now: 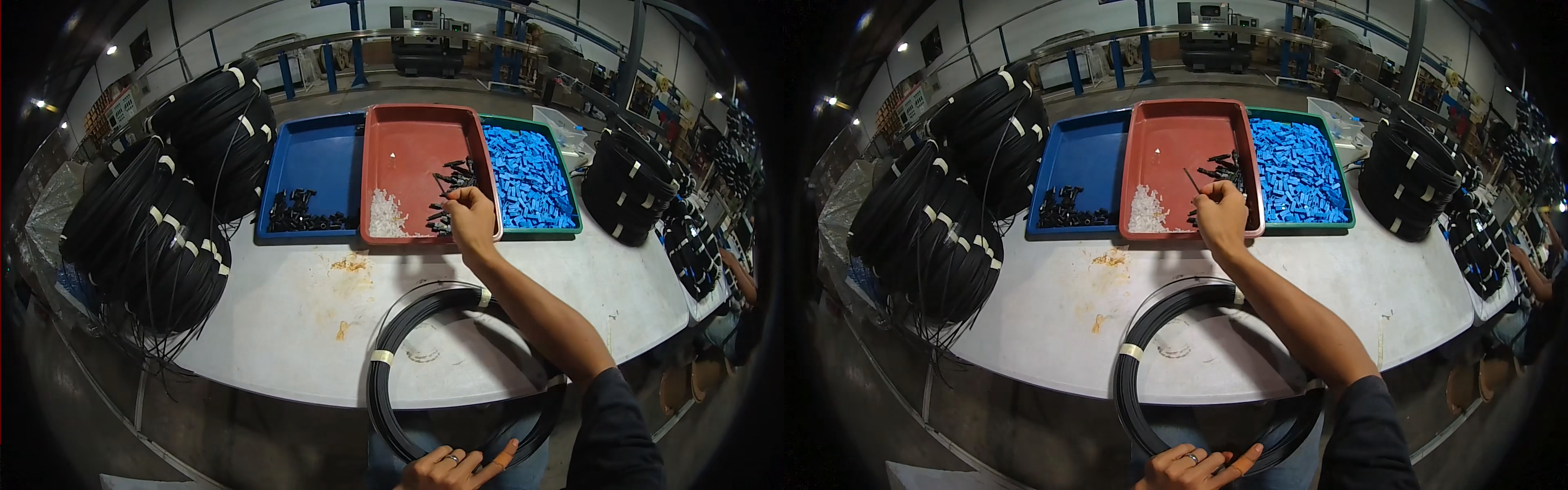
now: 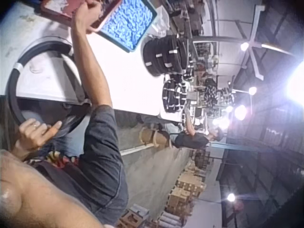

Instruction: The person assembles connector components onto the ends of coiled cables by hand, retrieves additional parts from sorting trays, and stacks the coiled cables on the table.

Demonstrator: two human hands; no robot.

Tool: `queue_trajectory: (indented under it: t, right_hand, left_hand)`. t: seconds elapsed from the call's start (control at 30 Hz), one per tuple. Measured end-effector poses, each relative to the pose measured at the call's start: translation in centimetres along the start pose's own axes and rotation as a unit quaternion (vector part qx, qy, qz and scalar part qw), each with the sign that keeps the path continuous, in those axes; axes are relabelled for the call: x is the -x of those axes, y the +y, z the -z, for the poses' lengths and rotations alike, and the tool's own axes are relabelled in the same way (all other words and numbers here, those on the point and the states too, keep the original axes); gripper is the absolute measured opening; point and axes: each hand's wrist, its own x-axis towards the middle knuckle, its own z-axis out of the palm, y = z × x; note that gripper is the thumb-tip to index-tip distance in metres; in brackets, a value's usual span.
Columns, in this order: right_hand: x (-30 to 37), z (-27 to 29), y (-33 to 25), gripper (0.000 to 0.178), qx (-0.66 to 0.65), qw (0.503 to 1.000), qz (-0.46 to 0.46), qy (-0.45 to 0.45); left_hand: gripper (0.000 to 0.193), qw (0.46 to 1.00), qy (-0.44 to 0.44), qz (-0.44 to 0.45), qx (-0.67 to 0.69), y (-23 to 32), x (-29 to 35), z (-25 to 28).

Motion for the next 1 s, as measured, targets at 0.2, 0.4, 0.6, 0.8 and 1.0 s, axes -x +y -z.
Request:
queue_trajectory:
  t: [0.2,0.4,0.6,0.8,1.0]
  right_hand:
    - [1.6,-0.2,2.5,0.014,0.004,0.994,0.102,-0.044]
    - [1.8,0.1,4.2,0.018,0.008,0.979,0.125,-0.159]
    - [2.5,0.7,3.7,0.019,-0.007,0.966,0.14,-0.215]
    - [4.1,1.5,0.8,0.015,0.111,0.917,0.207,-0.322]
    - [4.1,1.5,1.2,0.013,0.1,0.912,0.19,-0.348]
  left_hand:
    - [0.041,0.996,-0.007,-0.046,0.072,-1.2,0.3,0.6]
    - [0.038,0.99,-0.005,-0.058,0.131,-2.4,0.8,1.2]
    - [0.037,0.982,-0.033,-0.113,0.147,-6.6,0.7,3.1]
    - [0.035,0.938,-0.127,-0.271,0.177,-12.5,-0.8,4.6]
    - [0.018,0.986,-0.115,-0.119,-0.033,-27.3,-8.7,7.3]
